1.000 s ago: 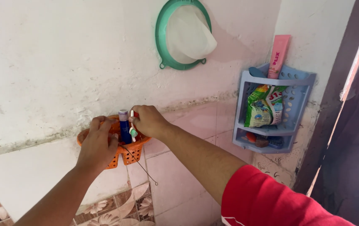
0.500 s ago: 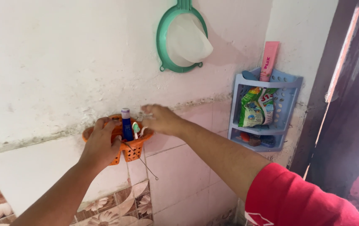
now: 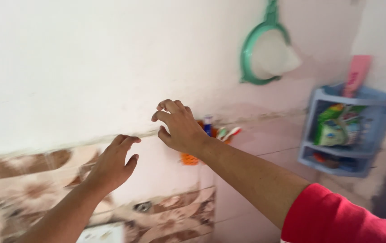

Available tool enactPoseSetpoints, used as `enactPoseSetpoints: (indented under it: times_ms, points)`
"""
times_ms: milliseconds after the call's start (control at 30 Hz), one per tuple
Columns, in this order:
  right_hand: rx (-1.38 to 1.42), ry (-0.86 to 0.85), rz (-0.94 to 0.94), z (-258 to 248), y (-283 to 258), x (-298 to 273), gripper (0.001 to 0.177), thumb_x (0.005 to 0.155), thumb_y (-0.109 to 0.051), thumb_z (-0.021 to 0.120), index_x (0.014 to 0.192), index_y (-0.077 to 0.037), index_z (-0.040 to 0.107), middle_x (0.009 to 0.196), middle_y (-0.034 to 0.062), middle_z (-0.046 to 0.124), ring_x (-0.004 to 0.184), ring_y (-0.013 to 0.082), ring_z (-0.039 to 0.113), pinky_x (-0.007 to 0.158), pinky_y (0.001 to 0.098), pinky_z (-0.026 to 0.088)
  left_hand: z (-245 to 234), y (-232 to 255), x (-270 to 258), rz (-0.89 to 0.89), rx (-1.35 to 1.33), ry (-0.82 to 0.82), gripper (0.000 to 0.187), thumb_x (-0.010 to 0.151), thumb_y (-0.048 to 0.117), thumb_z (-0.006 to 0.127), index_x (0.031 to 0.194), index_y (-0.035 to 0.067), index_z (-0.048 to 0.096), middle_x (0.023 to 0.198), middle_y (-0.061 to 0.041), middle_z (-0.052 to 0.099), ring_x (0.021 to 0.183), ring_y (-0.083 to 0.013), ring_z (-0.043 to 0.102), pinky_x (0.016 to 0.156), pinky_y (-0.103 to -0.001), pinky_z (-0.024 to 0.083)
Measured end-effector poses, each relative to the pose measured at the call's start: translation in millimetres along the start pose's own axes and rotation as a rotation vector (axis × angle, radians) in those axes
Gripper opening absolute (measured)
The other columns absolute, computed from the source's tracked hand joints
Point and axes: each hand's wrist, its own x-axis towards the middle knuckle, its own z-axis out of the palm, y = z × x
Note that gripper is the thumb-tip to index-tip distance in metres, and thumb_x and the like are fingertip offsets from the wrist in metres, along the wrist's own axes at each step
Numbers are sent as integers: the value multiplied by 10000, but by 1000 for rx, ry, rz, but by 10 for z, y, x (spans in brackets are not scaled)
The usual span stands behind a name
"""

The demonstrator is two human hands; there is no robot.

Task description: The person organizes bathroom items by moving them from a basin in the sink to wall-mounted baskets. They place a pink tube, toothbrushes, toothpaste, and a small container into an orange basket, and a green powder packet into a blue corner shelf.

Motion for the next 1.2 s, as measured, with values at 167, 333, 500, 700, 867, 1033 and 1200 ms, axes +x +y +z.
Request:
enactPoseSetpoints:
  times_ms: [167,333,500,700,867,1033,1200]
  points:
    - [48,-45,-97,775,-730,142,291,829,-119,673,1119,-113,697,1315,139,519,1231,333,497,1014,520,427,-327,-881,-721,-175,12,-57,423,875,136,644,1294,146,588,1250,-98,601,1079,-280,678,895,-422,561]
    - [136,-217,-33,1649,-1378,144,362,808,-143,694,1166,-97,683,1308,153,522,1211,335,514,1019,516,447,-508,-1646,-1462,-296,3,-48,382,864,138,662,1243,121,619,1223,-104,636,1039,-286,713,873,-423,573]
    - [193,-354,-62,2560,-1965,-62,388,783,-161,726,1165,-102,690,1320,168,521,1244,364,495,1001,537,446,-584,-2217,-2246,-417,-18,-72,408,853,120,676,1256,105,617,1226,-126,649,1026,-323,703,866,-440,561]
    - [278,-593,-76,3501,-2491,-397,382,776,-171,735,1153,-118,695,1246,165,582,1195,384,552,961,520,481,-448,-2691,-3097,-590,-2,-209,327,884,128,664,1211,136,662,1224,-88,671,1035,-287,709,907,-411,563]
    - [405,-854,0,4106,-2729,-901,393,805,-303,770,1145,-119,699,1130,162,649,1106,358,629,942,447,524,-176,-3023,-3705,-567,-62,-234,330,863,86,653,1191,101,673,1217,-114,670,1021,-288,711,885,-410,570]
    - [410,-1120,46,4287,-3002,-1324,506,761,-471,819,1115,-117,746,1100,136,734,1062,327,683,924,424,546,-40,-3079,-3992,-587,-65,-297,297,850,89,661,1145,87,696,1190,-112,687,960,-303,717,831,-407,581]
    - [322,-1434,119,4237,-3202,-1478,650,737,-481,841,1216,-80,661,995,146,796,986,277,742,863,402,581,-47,-2984,-4090,-641,-107,-317,260,861,90,656,1114,73,713,1128,-126,700,951,-295,730,817,-407,583]
